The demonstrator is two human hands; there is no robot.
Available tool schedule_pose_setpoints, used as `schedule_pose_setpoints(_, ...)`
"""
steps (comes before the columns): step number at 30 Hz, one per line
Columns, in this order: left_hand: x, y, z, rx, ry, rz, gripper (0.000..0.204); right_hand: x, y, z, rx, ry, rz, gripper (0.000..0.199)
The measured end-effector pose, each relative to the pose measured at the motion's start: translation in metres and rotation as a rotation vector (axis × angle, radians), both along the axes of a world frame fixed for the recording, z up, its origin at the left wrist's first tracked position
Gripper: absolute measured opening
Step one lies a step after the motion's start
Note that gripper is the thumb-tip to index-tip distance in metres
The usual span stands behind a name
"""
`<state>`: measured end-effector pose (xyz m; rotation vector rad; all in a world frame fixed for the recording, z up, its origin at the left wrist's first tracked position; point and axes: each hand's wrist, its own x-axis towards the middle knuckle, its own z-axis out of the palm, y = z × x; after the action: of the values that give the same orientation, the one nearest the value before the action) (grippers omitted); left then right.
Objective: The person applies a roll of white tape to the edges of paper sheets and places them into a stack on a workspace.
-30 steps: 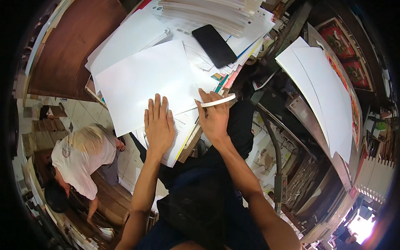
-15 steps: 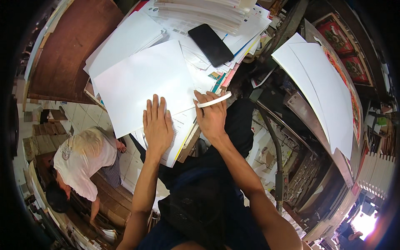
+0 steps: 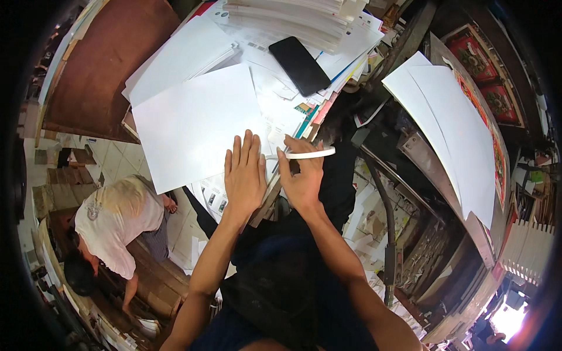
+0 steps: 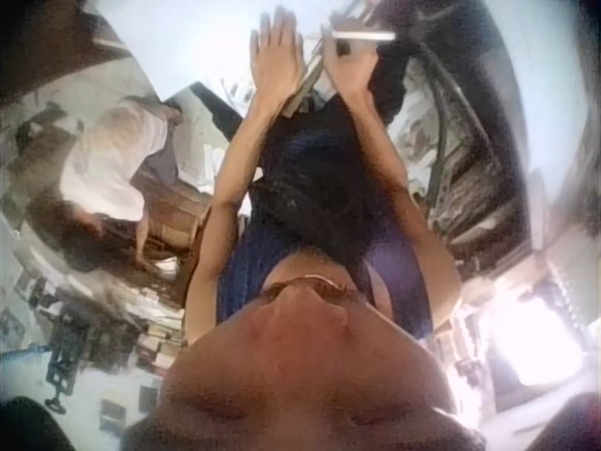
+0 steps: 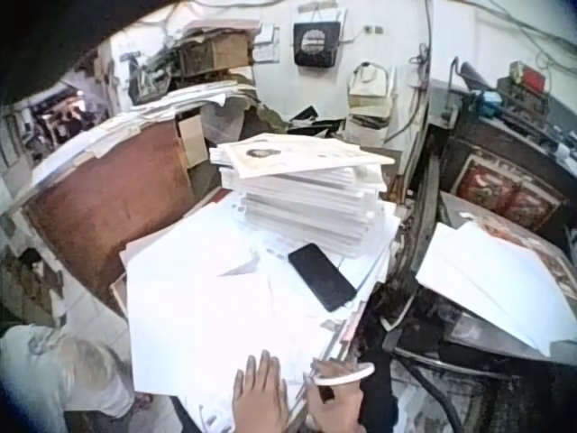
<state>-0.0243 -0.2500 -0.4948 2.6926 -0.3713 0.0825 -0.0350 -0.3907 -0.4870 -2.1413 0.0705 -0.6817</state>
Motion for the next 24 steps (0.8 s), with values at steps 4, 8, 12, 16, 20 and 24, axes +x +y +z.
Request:
schedule_pose_setpoints(4,-0.001,-0.008,0.004,0.0,0.023,0.036,0.053,0.001,-0.004,-0.009,-0.002,0.057,0.019,0.029)
schedule_pose_setpoints(8,-0.001,-0.013,0.005,0.013,0.025,0.077,0.053,0.002,-0.003,-0.013,-0.069,0.041,0.028,0.028)
schedule_pose_setpoints(12,-0.001,-0.017,0.007,0.0,0.03,0.091,0.053,-0.001,-0.002,-0.012,-0.071,0.059,0.043,0.027)
schedule_pose_setpoints(16,0.0,-0.019,0.008,-0.008,0.029,0.096,0.053,-0.002,-0.001,-0.013,-0.085,0.013,0.051,0.028)
schedule_pose_setpoints(20,0.003,-0.018,0.006,-0.01,0.016,0.087,0.055,-0.013,0.005,-0.008,-0.239,-0.018,0.118,0.026)
schedule_pose_setpoints(24,0.003,-0.01,0.007,-0.005,0.006,0.123,0.056,-0.022,0.007,-0.005,-0.189,-0.026,0.148,0.023)
